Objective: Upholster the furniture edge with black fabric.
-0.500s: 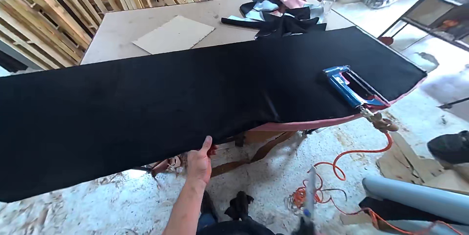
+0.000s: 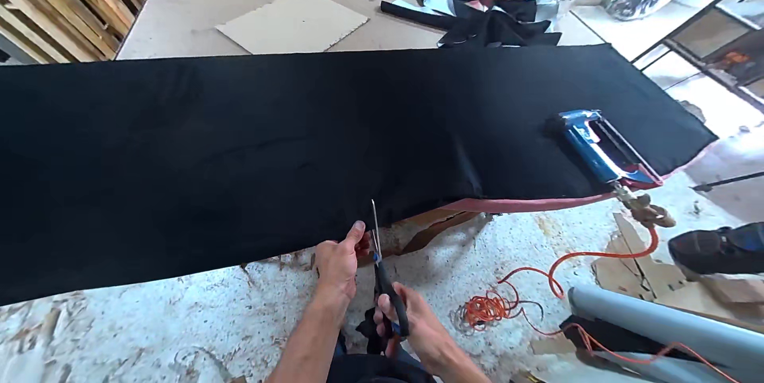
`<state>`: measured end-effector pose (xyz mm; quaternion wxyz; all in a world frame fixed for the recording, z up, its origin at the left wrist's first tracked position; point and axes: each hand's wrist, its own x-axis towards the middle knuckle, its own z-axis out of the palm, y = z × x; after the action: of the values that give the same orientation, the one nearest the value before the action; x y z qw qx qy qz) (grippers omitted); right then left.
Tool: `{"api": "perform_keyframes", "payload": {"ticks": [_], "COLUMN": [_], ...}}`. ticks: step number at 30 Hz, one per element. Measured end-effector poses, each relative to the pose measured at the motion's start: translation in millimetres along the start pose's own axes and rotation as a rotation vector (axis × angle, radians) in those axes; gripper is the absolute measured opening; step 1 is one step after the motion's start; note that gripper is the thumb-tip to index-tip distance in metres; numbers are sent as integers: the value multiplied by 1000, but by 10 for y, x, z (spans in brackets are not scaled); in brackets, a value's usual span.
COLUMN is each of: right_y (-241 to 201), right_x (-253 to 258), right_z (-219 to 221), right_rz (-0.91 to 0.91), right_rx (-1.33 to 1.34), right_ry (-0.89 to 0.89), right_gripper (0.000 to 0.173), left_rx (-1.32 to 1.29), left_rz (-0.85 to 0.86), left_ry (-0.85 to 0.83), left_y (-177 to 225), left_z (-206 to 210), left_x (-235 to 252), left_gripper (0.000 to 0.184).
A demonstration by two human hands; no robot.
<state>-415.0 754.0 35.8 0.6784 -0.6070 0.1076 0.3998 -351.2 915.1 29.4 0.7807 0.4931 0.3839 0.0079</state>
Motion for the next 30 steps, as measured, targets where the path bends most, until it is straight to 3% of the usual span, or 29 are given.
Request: {"api": "perform_keyframes", "payload": {"ticks": [16, 25, 30], "right_y": [-269, -376, -616], "right_x": [282, 432, 315], "right_z": [106, 63, 3], "right_rz": [-50, -33, 10], "right_rx": [-43, -80, 7], "right_ry": [78, 72, 38], "right_gripper": [32, 33, 35], "left_rx": [-12, 8, 48], "left_rz": [-34, 19, 70], "left_ry": [-94, -81, -144], "left_y": [46, -27, 476], "left_z": [-86, -84, -190], "left_x": [135, 152, -252], "left_gripper": [17, 16, 16]}}
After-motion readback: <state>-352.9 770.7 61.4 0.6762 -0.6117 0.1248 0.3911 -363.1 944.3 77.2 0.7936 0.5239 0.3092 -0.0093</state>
